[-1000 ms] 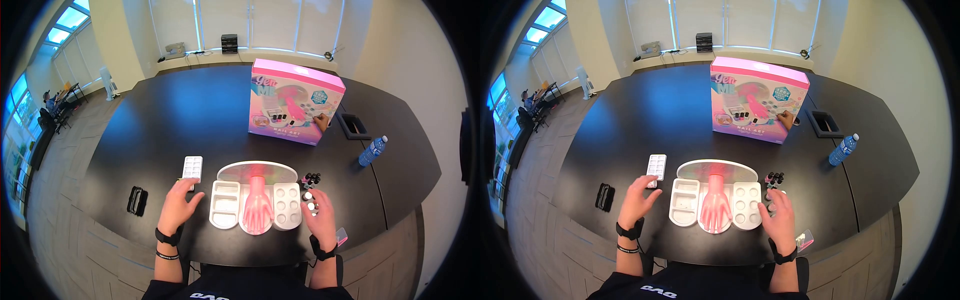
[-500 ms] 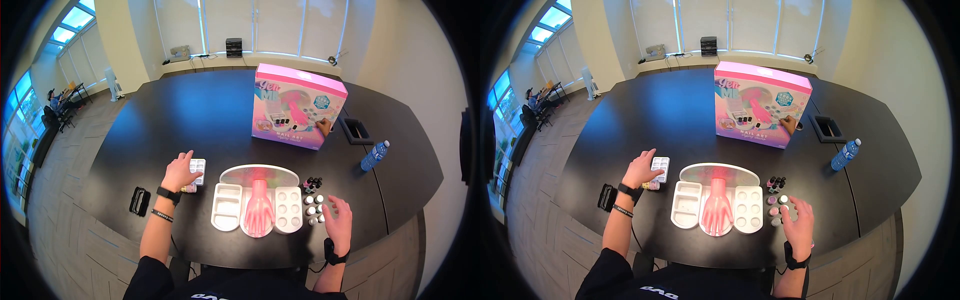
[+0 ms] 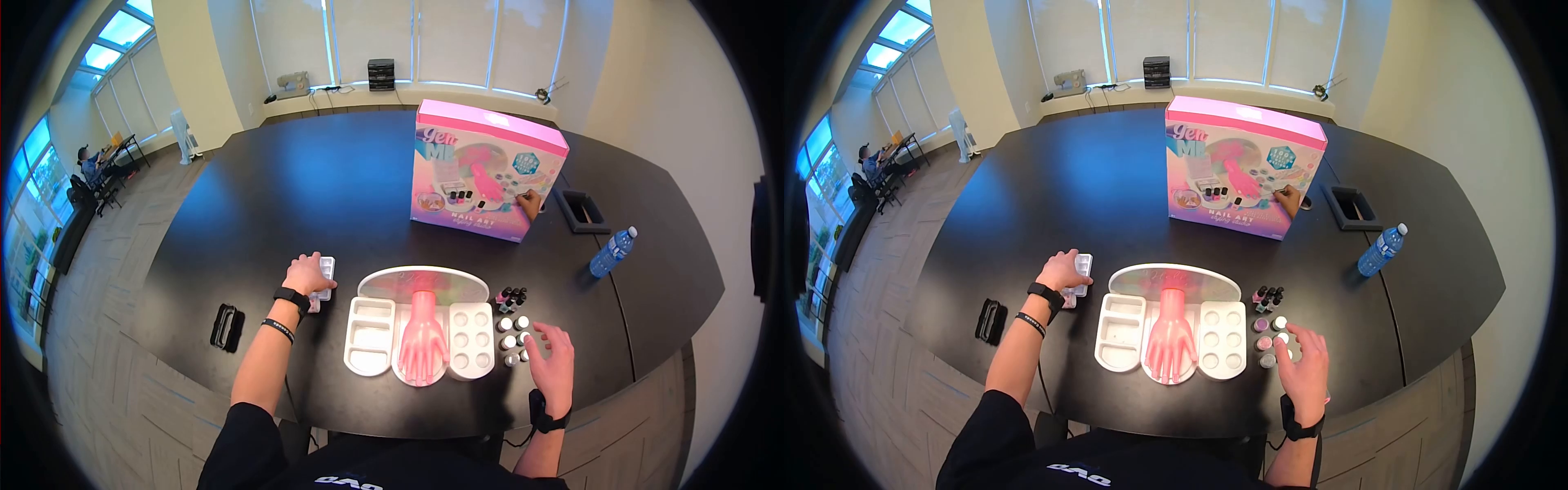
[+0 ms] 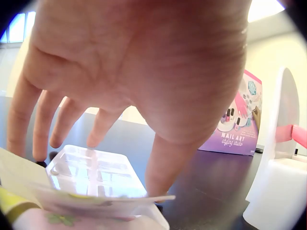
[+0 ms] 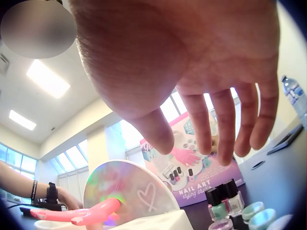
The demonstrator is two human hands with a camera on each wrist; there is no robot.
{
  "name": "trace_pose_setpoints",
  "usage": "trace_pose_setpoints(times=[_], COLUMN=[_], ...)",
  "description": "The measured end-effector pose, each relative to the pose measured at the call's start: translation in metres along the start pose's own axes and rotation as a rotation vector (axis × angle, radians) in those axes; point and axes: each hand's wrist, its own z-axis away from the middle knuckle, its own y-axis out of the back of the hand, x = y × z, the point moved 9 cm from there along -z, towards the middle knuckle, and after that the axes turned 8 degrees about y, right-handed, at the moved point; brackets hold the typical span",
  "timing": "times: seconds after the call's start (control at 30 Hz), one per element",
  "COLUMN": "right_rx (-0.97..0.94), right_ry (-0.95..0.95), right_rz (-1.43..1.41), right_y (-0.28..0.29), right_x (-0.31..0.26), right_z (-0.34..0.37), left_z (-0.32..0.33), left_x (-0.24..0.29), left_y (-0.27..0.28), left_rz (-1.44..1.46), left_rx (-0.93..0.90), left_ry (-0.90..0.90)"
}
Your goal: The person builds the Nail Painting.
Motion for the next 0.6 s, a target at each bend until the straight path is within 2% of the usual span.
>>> trace_pose_setpoints(times=[0.2, 0.3, 0.37, 0.5, 0.57, 0.6], right_rx=[-0.015, -0.066, -0.065, -0.037, -0.04, -0.041], right_ry=[0.048, -0.008, -0.009, 0.058, 0.051, 0.046], right_rz=[-0.02, -0.067, -0.072, -0.023, -0.021, -0.02], right_y=[-0.011, -0.016, -0.017, -0.018, -0.017, -0.017], right_x=[-0.006, -0.006, -0.006, -0.006, -0.007, -0.008], right_z=[-0.005, -0.006, -0.006, -0.005, -0.006, -0.006], left_z=[0.002, 0.011, 0.02, 0.046, 0.072, 0.085], left_x=[0.002, 0.006, 0.008, 0.015, 0.023, 0.027], left_y=[0.002, 0.007, 0.023, 0.046, 0.066, 0.073], left_rz=[0.019, 0.042, 0.122, 0.238, 0.35, 0.385], left_rx=[0.027, 0.049, 0.189, 0.323, 0.496, 0.52], left_ry=[-0.009, -0.029, -0.042, -0.107, -0.211, -0.233])
